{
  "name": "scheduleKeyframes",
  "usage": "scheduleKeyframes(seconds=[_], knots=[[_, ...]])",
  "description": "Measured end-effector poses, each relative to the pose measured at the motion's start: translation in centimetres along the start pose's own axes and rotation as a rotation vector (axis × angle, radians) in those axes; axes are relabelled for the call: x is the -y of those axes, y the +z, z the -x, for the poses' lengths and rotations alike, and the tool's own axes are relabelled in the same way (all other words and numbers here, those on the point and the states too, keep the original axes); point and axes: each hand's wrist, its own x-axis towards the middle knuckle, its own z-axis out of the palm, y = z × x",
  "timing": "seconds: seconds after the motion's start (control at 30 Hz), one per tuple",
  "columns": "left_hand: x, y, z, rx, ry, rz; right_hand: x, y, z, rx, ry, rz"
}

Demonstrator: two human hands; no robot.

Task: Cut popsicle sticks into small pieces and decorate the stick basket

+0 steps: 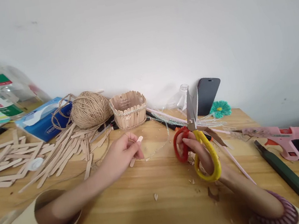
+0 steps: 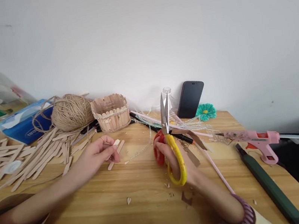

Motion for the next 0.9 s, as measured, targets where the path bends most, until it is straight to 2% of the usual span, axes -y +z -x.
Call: scheduleKeyframes(seconds=[0.07, 0.17, 0.23, 0.3, 0.4, 0.5, 0.57, 0.73, 0.8, 0.9], knots=[[0.3, -0.2, -0.1, -0.018, 0.036, -0.034, 0.8, 0.0, -0.4, 0.035, -0.002, -0.031], [0.3, -0.4, -0.2, -0.062, 0.055, 0.015, 1.6, 2.4, -1.2, 0.181, -0.02, -0.141], [0.3, -0.6, -0.1, -0.082, 0.045, 0.049, 1.3, 4.2, -2.0, 0.241, -0.036, -0.176], [0.6, -0.8, 0.0, -0.078, 0.028, 0.047, 0.6, 4.7, -2.7, 0.244, -0.046, -0.166], [1.5, -1.1, 0.1, -0.039, 0.021, -0.029, -0.3, 2.7, -3.3, 0.18, -0.064, -0.101], [2.2, -1.2, 0.1, -0.006, 0.025, -0.107, -0.1, 0.3, -3.3, 0.074, -0.077, -0.028], [2.3, -1.3, 0.1, -0.012, 0.029, -0.135, 0.2, 0.5, -3.4, 0.065, -0.09, -0.008], [2.3, -2.2, -0.2, -0.092, 0.093, -0.22, -0.5, 4.0, -5.0, 0.16, -0.135, 0.0], [2.4, -2.8, -0.3, -0.114, 0.103, -0.247, -0.9, 3.7, -5.5, 0.174, -0.164, 0.034], [2.4, -3.2, -0.6, -0.116, 0.091, -0.254, -0.6, 1.4, -5.6, 0.111, -0.175, 0.09]])
